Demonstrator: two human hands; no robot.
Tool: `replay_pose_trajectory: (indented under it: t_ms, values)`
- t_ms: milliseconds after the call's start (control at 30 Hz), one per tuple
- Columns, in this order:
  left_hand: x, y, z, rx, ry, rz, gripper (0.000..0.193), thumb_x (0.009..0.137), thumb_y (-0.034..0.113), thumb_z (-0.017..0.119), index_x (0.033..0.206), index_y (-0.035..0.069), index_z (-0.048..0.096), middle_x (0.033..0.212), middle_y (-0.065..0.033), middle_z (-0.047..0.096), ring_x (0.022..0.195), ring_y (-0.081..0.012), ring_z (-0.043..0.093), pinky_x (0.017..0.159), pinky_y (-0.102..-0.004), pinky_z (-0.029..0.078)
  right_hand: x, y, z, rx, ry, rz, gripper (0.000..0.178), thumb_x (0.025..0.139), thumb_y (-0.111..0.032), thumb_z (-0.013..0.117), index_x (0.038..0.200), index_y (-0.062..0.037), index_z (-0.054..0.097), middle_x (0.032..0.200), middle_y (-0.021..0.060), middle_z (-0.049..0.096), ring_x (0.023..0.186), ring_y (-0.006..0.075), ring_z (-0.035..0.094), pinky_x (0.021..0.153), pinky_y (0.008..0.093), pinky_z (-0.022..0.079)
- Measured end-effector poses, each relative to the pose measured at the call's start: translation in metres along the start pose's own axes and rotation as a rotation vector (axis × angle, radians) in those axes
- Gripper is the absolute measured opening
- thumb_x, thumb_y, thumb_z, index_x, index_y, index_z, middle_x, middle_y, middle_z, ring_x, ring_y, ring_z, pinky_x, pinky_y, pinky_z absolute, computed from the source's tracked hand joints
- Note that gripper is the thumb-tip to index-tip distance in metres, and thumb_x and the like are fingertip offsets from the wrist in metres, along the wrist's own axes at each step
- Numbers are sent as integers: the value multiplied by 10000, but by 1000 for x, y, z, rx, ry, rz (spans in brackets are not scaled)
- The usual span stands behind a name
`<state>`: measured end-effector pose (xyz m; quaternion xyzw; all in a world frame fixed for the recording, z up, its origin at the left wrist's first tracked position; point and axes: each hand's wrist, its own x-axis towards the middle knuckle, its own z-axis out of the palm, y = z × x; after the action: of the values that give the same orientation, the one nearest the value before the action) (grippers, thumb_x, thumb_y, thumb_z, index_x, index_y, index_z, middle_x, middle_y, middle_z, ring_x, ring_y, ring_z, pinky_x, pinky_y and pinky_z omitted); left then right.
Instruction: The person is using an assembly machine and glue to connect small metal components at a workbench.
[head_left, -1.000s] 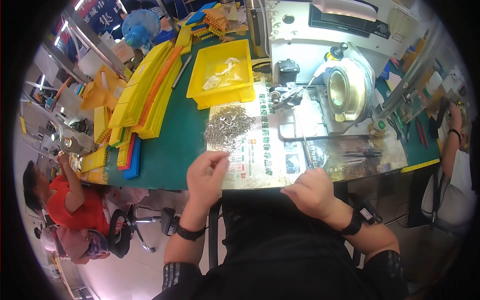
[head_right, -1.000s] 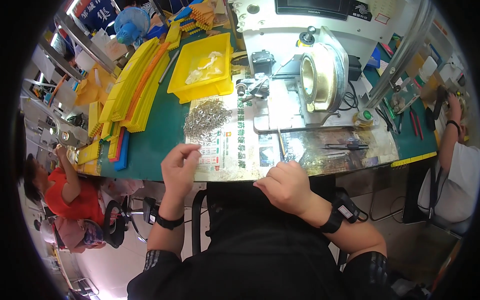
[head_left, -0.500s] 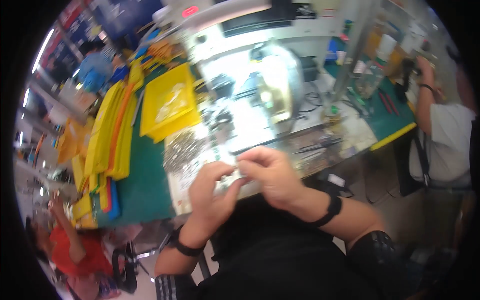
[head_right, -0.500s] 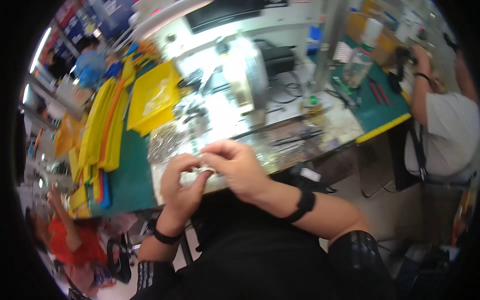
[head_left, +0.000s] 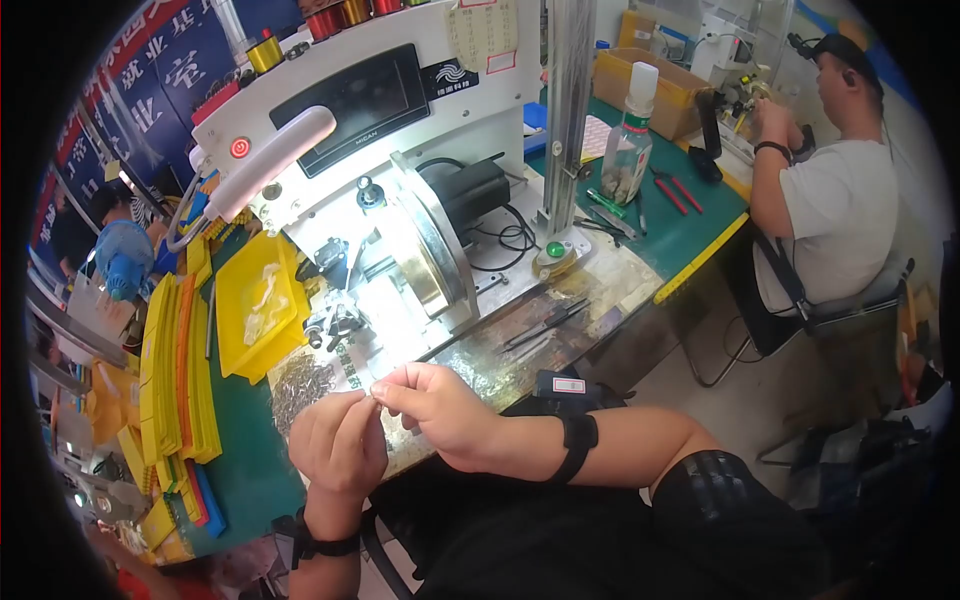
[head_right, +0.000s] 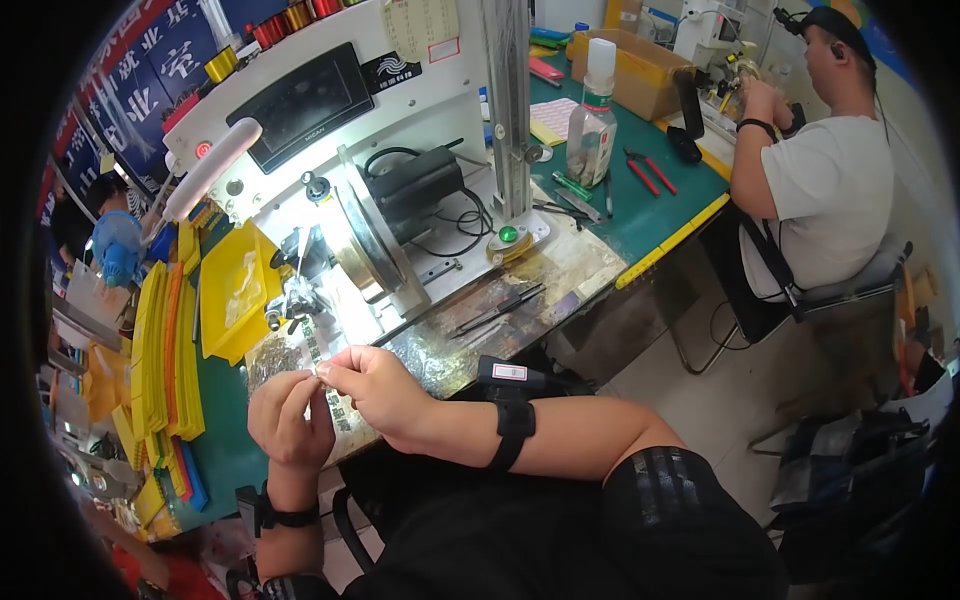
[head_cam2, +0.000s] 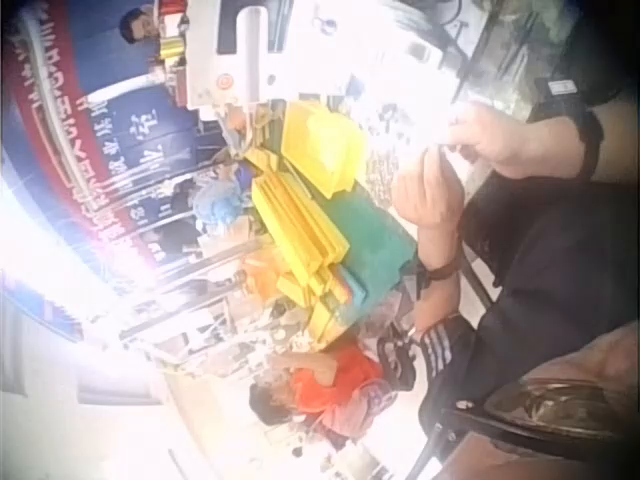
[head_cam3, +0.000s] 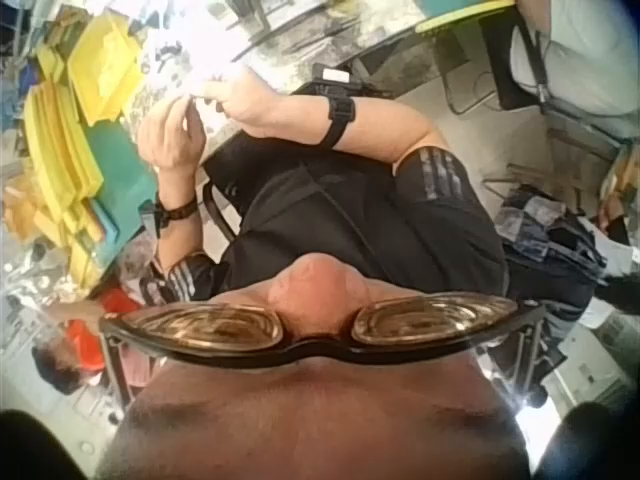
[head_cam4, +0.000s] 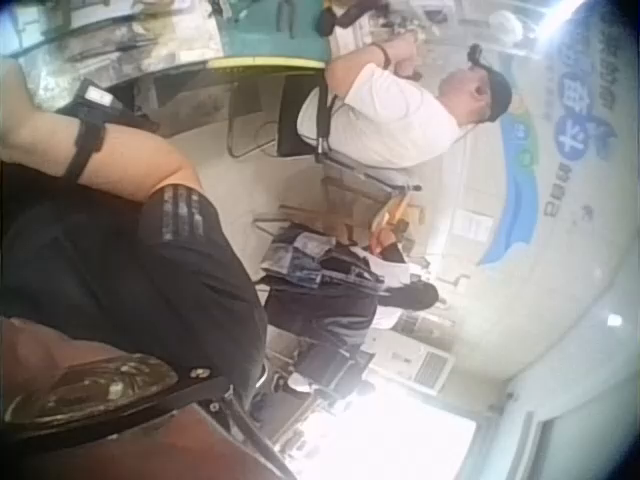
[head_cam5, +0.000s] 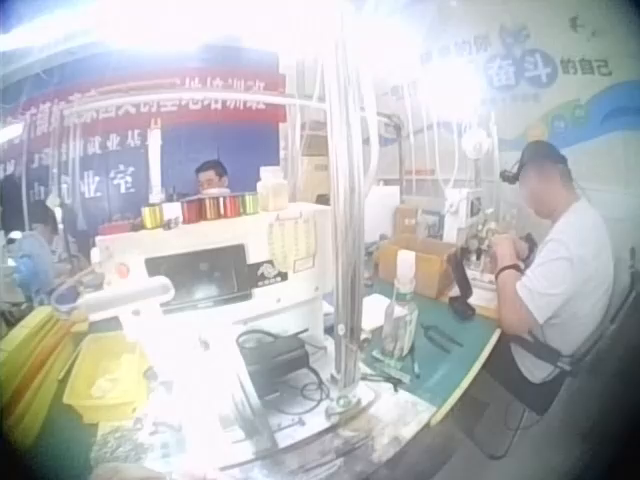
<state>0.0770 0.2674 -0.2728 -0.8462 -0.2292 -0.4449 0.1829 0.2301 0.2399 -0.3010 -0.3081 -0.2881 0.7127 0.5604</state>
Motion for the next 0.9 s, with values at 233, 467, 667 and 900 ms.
replay_pose_trajectory:
  t_ms: [233, 467, 667, 900]
  values:
    - [-4, -5, -13, -174, -59, -207, 147, 799, -24, 720, 921, 38, 667, 882, -122, 677, 774, -301, 660, 695, -365, 513, -6, -7, 11, -135, -49, -16, 162, 989, -208, 645, 1006, -48, 667, 873, -33, 600, 738, 28, 477, 659, 220, 414]
    - [-13, 1, -7, -736, -23, -828, 55, 871, 33, 704, 886, 10, 657, 841, -78, 660, 741, -169, 603, 678, -284, 478, 1, -5, 1, -622, -47, -447, 148, 993, -153, 613, 963, -8, 622, 847, 32, 580, 754, 106, 522, 685, 277, 448]
    - [8, -38, -7, -359, 6, -629, 104, 906, 106, 713, 881, 8, 686, 786, -55, 664, 695, -127, 595, 644, -263, 465, 60, -15, 13, -826, 122, -708, 115, 951, -74, 588, 1011, 22, 608, 916, 140, 561, 847, 286, 560, 758, 387, 465]
    - [-9, -71, -6, -478, -17, -867, 167, 912, 130, 715, 1038, 21, 701, 879, -55, 690, 739, -111, 608, 674, -245, 483, 93, -10, -2, -828, 181, -855, 97, 1033, -112, 542, 1005, -20, 554, 825, -2, 540, 747, 60, 478, 681, 230, 422]
